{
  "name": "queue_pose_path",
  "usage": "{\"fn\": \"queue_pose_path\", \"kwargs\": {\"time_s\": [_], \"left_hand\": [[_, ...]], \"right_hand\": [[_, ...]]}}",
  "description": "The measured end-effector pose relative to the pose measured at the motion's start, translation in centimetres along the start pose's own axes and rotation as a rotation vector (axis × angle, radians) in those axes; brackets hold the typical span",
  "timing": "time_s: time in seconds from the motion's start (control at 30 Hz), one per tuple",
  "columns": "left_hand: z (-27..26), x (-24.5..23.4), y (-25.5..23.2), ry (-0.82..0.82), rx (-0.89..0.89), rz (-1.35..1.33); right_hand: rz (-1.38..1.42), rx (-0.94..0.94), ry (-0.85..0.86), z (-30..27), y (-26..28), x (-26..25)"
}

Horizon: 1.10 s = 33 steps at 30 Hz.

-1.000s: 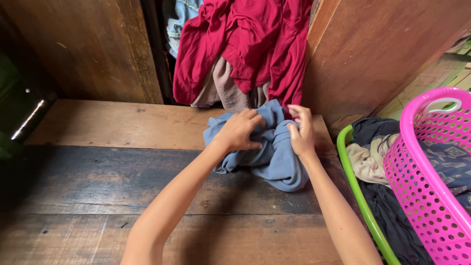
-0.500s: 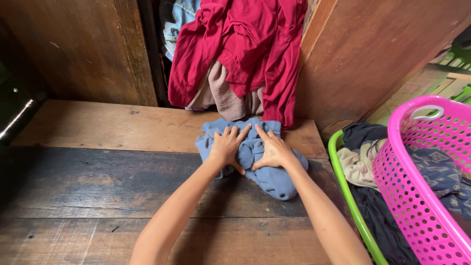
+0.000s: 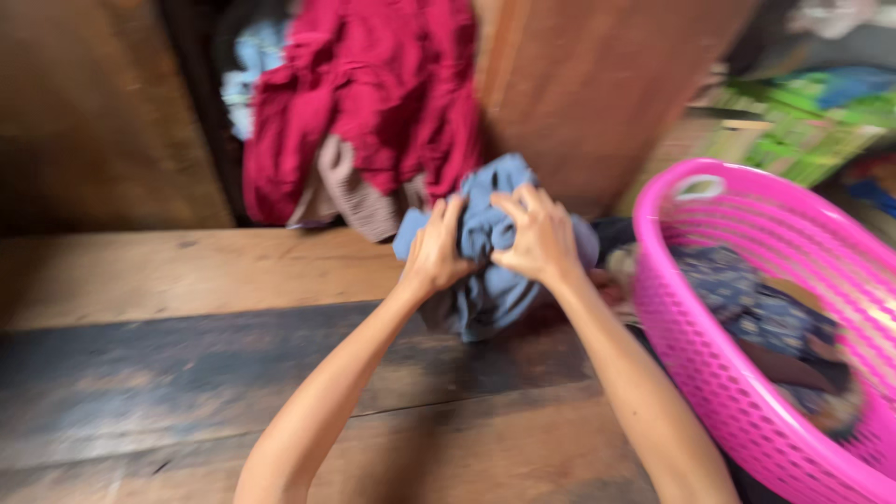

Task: The person takes various items of clothing from a pile, folds each piece by hand, and places them into a laundry basket.

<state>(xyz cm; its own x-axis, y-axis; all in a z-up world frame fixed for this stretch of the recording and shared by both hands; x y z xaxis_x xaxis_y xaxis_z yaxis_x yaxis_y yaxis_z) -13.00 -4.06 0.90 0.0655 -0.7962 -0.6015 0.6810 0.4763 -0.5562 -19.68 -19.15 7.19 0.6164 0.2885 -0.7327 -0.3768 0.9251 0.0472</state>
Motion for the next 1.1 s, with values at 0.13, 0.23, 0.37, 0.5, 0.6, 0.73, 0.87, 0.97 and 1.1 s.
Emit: {"fn": "queue_pose_path", "kwargs": {"time_s": [0.13,0.23,0.37,0.5,0.6,0.73,0.87,0.97,1.1], "left_hand": [[4.4,0.7,-9.8,-0.167,0.161,-0.126],[7.2,3.4,-16.9,-0.199,0.183,-0.184],[9.3,9.0,-24.6,-0.216,0.247,-0.275],[9.8,16.8,-30.0,-0.212,0.306,-0.367],[9.4,23.9,-31.8,-0.175,0.323,-0.439],[7.9,34.1,-30.8,0.125,0.431,-0.012],[5.7,40.2,-28.6,0.364,0.555,0.519],[5.7,42.5,-27.5,0.675,0.445,0.524],[6.5,43.2,-26.0,1.004,0.264,0.407]], "right_hand": [[-0.224,-0.047,-0.122,0.5,-3.2,-10.1],[-0.363,-0.038,-0.175,-0.8,-6.3,-16.8],[-0.502,0.014,-0.19,-4.7,-11.2,-23.2],[-0.589,0.127,-0.21,-9.7,-16.5,-26.9],[-0.625,0.243,-0.17,-14.0,-20.8,-27.2],[-0.665,0.538,0.13,-21.0,-28.4,-23.3],[-0.403,1.048,0.623,-29.4,-36.5,-17.0],[-0.145,1.118,0.619,-33.4,-39.2,-15.1],[-0.169,1.288,0.859,-34.3,-39.5,-13.5]]}}
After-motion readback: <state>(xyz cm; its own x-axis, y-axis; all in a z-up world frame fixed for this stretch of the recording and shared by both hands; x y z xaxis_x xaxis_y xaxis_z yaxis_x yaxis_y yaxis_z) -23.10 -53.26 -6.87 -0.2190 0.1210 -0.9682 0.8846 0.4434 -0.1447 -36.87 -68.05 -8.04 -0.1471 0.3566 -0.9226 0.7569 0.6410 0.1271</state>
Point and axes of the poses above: each hand's wrist, its own z-axis towards the middle knuckle, its own x-axis out of the palm, y = z × x, the point moved 4 cm from there along z, towards the middle knuckle, and after that the axes turned 6 degrees about z, right-handed, at the moved point
